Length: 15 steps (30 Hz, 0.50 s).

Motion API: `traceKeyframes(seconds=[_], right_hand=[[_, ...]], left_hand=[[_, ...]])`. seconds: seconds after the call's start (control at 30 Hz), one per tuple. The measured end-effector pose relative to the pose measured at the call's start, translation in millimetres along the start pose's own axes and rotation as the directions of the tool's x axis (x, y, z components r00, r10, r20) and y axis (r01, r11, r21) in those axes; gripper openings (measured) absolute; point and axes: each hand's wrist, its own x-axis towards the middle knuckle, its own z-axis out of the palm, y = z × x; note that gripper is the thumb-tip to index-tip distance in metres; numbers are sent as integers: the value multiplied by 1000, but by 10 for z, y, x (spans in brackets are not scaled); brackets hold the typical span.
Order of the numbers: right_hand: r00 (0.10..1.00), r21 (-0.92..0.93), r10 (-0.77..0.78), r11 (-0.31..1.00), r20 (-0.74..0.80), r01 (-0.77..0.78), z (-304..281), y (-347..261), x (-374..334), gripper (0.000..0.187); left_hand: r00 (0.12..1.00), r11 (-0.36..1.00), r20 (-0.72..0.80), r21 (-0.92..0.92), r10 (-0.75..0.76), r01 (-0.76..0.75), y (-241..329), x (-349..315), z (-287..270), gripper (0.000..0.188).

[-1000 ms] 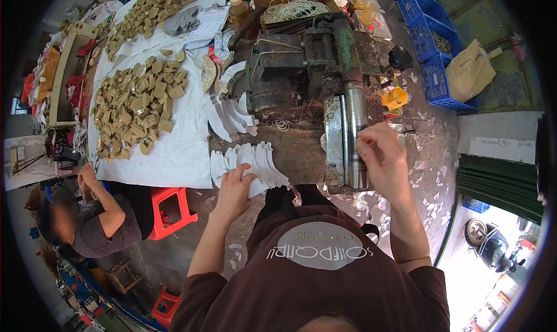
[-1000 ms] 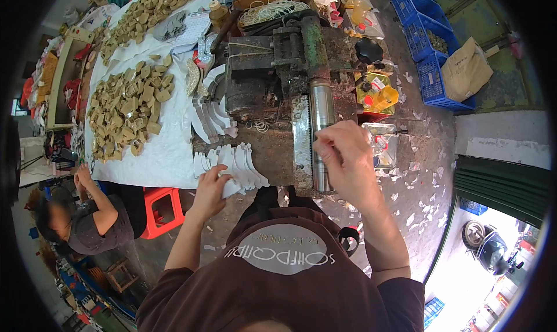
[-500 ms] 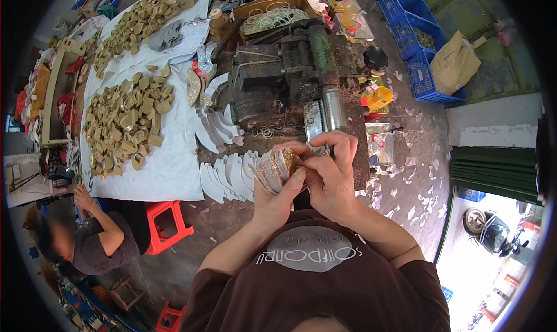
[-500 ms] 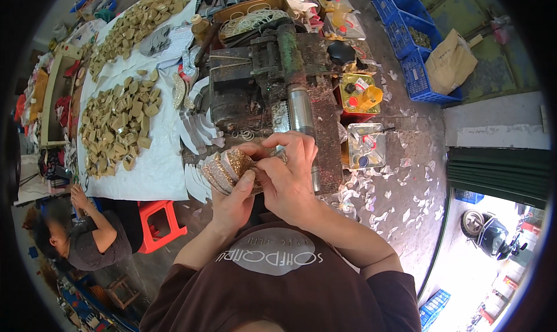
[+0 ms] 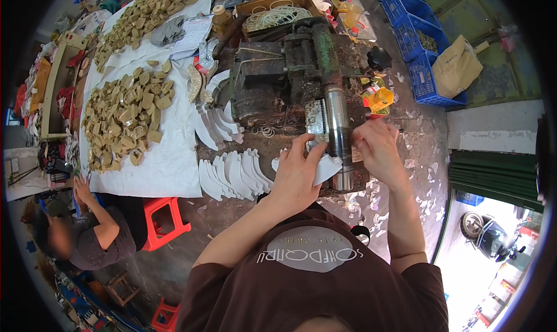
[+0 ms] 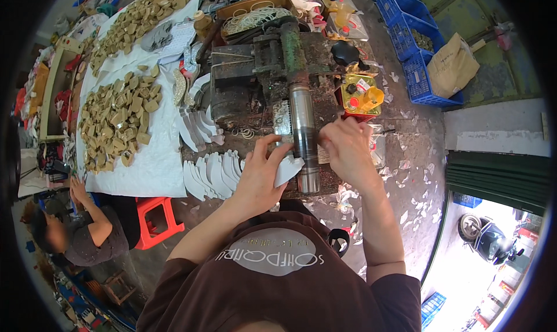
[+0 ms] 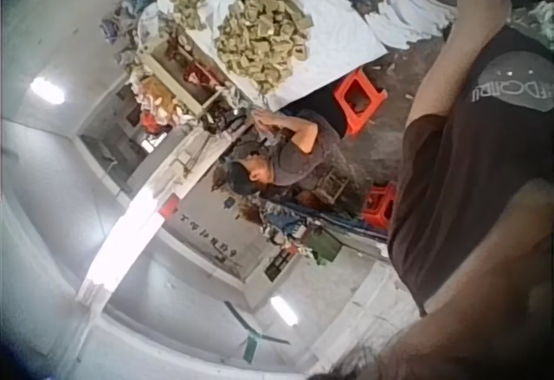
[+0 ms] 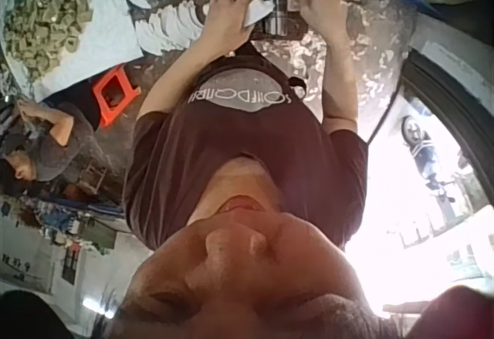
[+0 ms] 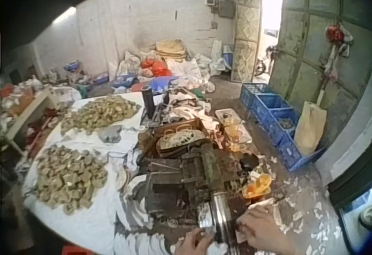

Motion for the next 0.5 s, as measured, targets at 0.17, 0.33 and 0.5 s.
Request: traceKeyframes(seconds=[0.17, 0.33, 0.5], right_hand=[[977, 256, 120, 964, -176, -72, 21, -112, 51, 12], [969, 302, 107, 953, -222, -36, 0, -200, 16, 14], [970, 401, 124, 916, -208, -31, 4, -308, 48, 14]], left_hand=[[980, 987, -181, -148, -82, 55, -269, -168, -139, 45], [892, 962, -437, 174, -117, 211, -901, -661, -539, 45], [974, 859, 70, 488, -216, 155, -1258, -1052, -482, 50]])
